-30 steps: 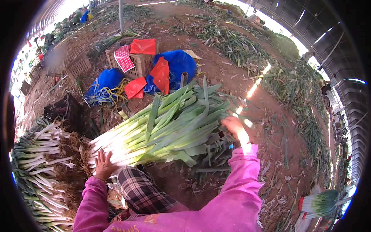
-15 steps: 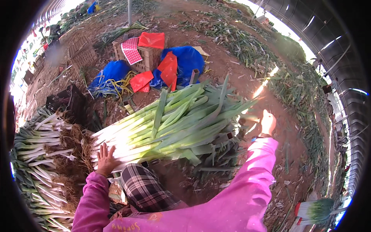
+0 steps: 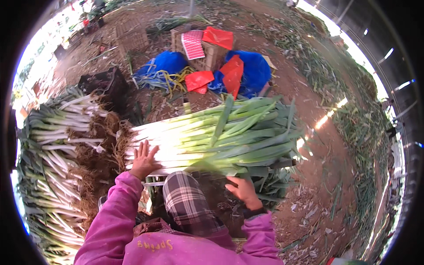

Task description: The person picks up leeks one at a time from a pile, shakes them, and places them onto a metal frame to align them.

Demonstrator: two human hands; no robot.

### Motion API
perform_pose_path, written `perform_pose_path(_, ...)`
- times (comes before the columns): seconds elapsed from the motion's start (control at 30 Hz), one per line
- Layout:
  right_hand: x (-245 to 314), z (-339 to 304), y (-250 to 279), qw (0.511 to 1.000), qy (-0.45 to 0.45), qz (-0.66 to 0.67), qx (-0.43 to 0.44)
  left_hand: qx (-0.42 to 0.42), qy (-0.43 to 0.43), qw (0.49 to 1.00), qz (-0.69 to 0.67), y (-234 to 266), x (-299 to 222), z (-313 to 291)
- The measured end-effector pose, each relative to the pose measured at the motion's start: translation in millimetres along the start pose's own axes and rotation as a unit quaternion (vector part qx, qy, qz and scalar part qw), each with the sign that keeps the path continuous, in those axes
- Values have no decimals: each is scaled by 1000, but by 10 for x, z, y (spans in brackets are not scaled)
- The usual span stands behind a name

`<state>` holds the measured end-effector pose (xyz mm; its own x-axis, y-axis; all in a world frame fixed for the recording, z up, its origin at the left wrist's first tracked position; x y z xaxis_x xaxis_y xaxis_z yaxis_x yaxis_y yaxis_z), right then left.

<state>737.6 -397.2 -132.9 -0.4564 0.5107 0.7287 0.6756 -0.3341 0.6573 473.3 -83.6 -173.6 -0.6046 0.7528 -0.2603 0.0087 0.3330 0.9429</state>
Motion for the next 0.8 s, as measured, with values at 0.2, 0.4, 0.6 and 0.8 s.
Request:
perform_pose_path(0.2,-50,376,849,967,-65,44,-243,-55,-21,998,-19,57,22,-78)
perform_pose_path(0.4,1463,587,850,955,34,-141,-259,-72,-24,997,-32,74,127,-198)
perform_pose_path(0.6,1724,996,-277,895,265,-350,-78,-139,60,987,-56,-86,95,-542)
perform_pose_path(0.8,1260,700,-283,881,166,-391,-208,-116,70,988,-74,-160,195,-709)
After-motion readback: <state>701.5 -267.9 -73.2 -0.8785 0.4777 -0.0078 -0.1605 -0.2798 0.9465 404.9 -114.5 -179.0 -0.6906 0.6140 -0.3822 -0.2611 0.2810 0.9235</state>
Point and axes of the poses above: each hand's wrist, its own z-axis towards the middle knuckle, its own y-axis out of the back of the hand, x = y × z, the point moved 9 cm from there along z, towards the middle knuckle, and after that the axes turned 7 degrees about -y, right-handed, at the moved point
